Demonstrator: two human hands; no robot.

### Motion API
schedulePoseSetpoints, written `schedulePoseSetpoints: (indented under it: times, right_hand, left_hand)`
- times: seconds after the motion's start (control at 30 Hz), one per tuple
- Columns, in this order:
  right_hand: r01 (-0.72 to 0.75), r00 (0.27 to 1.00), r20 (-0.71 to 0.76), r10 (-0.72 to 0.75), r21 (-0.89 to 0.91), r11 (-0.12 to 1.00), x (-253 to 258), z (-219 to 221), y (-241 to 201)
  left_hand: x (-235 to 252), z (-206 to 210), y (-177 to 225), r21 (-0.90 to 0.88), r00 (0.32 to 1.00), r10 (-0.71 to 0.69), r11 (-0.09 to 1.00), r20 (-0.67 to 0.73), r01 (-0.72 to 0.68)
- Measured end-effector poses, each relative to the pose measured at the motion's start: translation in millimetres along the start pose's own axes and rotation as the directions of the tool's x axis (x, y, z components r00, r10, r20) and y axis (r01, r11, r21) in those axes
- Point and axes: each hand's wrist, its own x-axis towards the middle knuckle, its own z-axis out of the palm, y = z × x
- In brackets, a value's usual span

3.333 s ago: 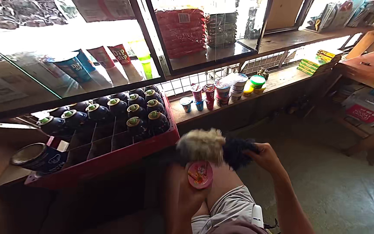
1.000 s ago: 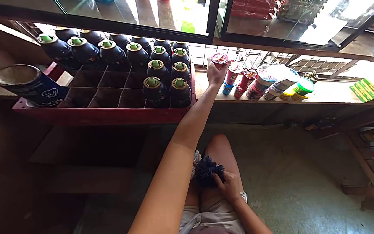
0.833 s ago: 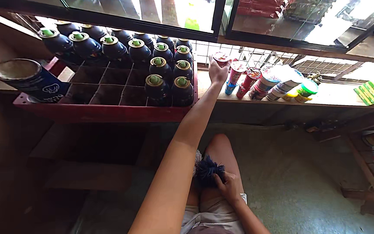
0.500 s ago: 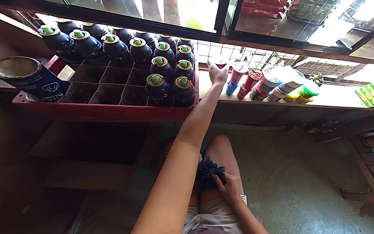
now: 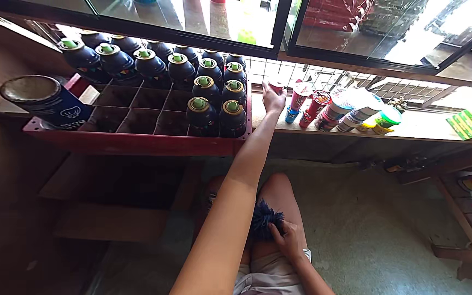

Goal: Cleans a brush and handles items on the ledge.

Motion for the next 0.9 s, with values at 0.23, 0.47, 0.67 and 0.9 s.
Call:
schedulePoseSetpoints:
  times: [0.23,0.47,0.67,0.9]
  right_hand:
    - [-0.002,1.0,0.002,0.002,-0.001,1.0,0.4,-0.5,-0.8]
    - [-0.017,1.0,0.012,0.017,-0.003,1.0,0.6,-0.5,-0.7]
    - [-0.002,1.0,0.002,0.002,-0.001,1.0,0.4,-0.2,-1.0]
    - [0.003,1.0,-0.007,-0.003,-0.003,1.0,0.6,0.2,0.3]
  left_hand:
    - [-10.2,1.9,-16.1,0.061,0.993,-0.106,0.993,0.046,0.103]
    - [-14.2,5.2,-24.4,0.054,0.993,-0.106,0.993,0.059,0.103]
    - [-15.2,3.3,-30.1,0.007,0.995,-0.054,0.999,0.082,0.054]
    - [-19.3,4.3,-30.7,0.03,0.993,-0.083,0.996,0.078,0.081]
